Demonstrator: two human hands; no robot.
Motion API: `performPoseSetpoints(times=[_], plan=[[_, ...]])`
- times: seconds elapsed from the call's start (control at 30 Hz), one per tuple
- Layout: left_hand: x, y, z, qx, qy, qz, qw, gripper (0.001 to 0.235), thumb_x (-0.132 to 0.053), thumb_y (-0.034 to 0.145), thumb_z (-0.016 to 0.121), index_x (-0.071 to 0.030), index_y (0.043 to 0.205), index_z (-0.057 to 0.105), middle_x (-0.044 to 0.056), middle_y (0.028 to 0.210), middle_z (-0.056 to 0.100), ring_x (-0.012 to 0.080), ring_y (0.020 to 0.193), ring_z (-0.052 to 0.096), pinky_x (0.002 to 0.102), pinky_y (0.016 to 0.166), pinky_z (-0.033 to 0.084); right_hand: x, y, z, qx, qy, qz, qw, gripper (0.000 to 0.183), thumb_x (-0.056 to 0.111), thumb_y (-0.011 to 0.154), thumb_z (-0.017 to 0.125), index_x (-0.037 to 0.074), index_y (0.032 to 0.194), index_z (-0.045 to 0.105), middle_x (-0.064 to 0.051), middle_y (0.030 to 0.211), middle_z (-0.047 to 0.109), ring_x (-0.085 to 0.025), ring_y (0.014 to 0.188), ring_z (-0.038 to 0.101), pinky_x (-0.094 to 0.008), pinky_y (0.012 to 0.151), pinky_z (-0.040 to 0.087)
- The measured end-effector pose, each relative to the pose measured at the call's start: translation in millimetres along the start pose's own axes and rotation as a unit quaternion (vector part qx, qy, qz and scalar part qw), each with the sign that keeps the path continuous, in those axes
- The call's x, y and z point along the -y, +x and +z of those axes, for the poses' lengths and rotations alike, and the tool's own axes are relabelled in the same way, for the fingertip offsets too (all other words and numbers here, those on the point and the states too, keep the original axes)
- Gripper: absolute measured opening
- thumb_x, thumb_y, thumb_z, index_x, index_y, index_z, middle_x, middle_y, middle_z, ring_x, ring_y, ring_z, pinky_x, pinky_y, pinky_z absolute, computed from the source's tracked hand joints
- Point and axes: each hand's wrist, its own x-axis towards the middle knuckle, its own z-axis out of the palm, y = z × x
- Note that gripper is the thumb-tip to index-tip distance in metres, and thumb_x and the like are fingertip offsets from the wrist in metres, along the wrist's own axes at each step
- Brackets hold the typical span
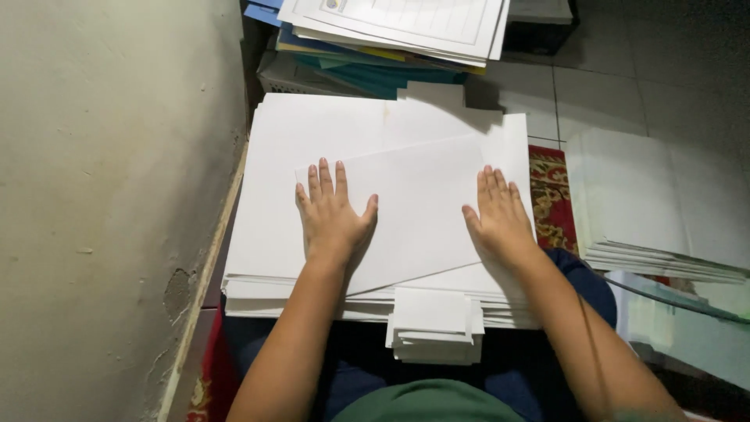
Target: Manually folding large white paper sheets one by one from a stack while sitting on the floor.
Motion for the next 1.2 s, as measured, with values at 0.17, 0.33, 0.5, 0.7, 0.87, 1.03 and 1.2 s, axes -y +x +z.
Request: performPoseSetpoints(times=[0.17, 0.33, 0.5, 0.7, 0.87, 1.03, 1.2], plan=[[-2, 3, -4, 0.016, -0.009, -0.006, 1.0, 0.09, -0.066, 0.092, 0.043, -0.003, 0.155, 0.039, 0.027, 0.164, 0.027, 0.0408, 0.155, 0.019, 0.062, 0.121, 0.006, 6, 79, 8, -0.036, 0.006, -0.002, 0.999, 0.084, 0.054, 0.104, 0.03, -0.011, 0.157, 0.027, -0.031, 0.166, 0.022, -0.039, 0.157, 0.014, -0.051, 0.126, 0.006], [-9, 12, -6, 0.042, -0.021, -0.017, 0.999, 0.087, -0.064, 0.093, 0.042, -0.006, 0.157, 0.036, 0.027, 0.165, 0.023, 0.0413, 0.155, 0.013, 0.063, 0.121, 0.004, 68, 121, 37, -0.096, 0.01, -0.052, 0.994, 0.078, 0.042, 0.104, 0.046, -0.019, 0.151, 0.034, -0.04, 0.158, 0.031, -0.046, 0.151, 0.027, -0.054, 0.124, 0.014], [-10, 13, -2, 0.04, 0.004, -0.003, 0.999, 0.068, -0.05, 0.1, 0.038, -0.014, 0.158, 0.037, 0.026, 0.164, 0.024, 0.0421, 0.155, 0.015, 0.066, 0.119, 0.007, 114, 134, 58, -0.072, 0.036, -0.184, 0.98, 0.084, 0.06, 0.099, 0.029, 0.003, 0.161, 0.026, -0.019, 0.169, 0.02, -0.032, 0.157, 0.02, -0.052, 0.125, 0.014], [0, 5, -4, 0.055, 0.026, -0.048, 0.997, 0.07, -0.049, 0.101, 0.032, -0.012, 0.16, 0.031, 0.02, 0.169, 0.017, 0.0324, 0.158, 0.012, 0.056, 0.124, 0.004, 72, 123, 11, -0.088, 0.045, -0.03, 0.995, 0.081, 0.051, 0.102, 0.042, -0.011, 0.155, 0.035, -0.031, 0.16, 0.035, -0.039, 0.151, 0.032, -0.049, 0.122, 0.02], [11, -19, -8, 0.03, 0.048, -0.092, 0.994, 0.071, -0.045, 0.101, 0.032, -0.005, 0.16, 0.028, 0.022, 0.169, 0.017, 0.0346, 0.157, 0.011, 0.056, 0.124, 0.002, 25, 63, 3, -0.062, 0.056, 0.039, 0.996, 0.086, 0.059, 0.101, 0.032, -0.007, 0.158, 0.029, -0.024, 0.167, 0.024, -0.033, 0.156, 0.02, -0.046, 0.125, 0.012], [29, -53, 15, 0.004, 0.048, -0.078, 0.996, 0.072, -0.041, 0.103, 0.035, 0.003, 0.159, 0.024, 0.027, 0.168, 0.012, 0.0414, 0.157, 0.003, 0.062, 0.121, -0.006, 5, -1, 7, -0.02, 0.042, 0.032, 0.998, 0.083, 0.058, 0.103, 0.022, -0.003, 0.16, 0.025, -0.022, 0.169, 0.02, -0.031, 0.158, 0.015, -0.045, 0.126, 0.007], [36, -70, 25, 0.002, 0.075, -0.069, 0.995, 0.07, -0.04, 0.105, 0.033, 0.005, 0.158, 0.025, 0.029, 0.168, 0.009, 0.0423, 0.157, -0.004, 0.065, 0.119, -0.01, -6, -22, 24, -0.017, -0.004, 0.015, 1.0, 0.082, 0.057, 0.104, 0.021, -0.002, 0.161, 0.026, -0.021, 0.17, 0.021, -0.031, 0.159, 0.011, -0.048, 0.127, 0.002]])
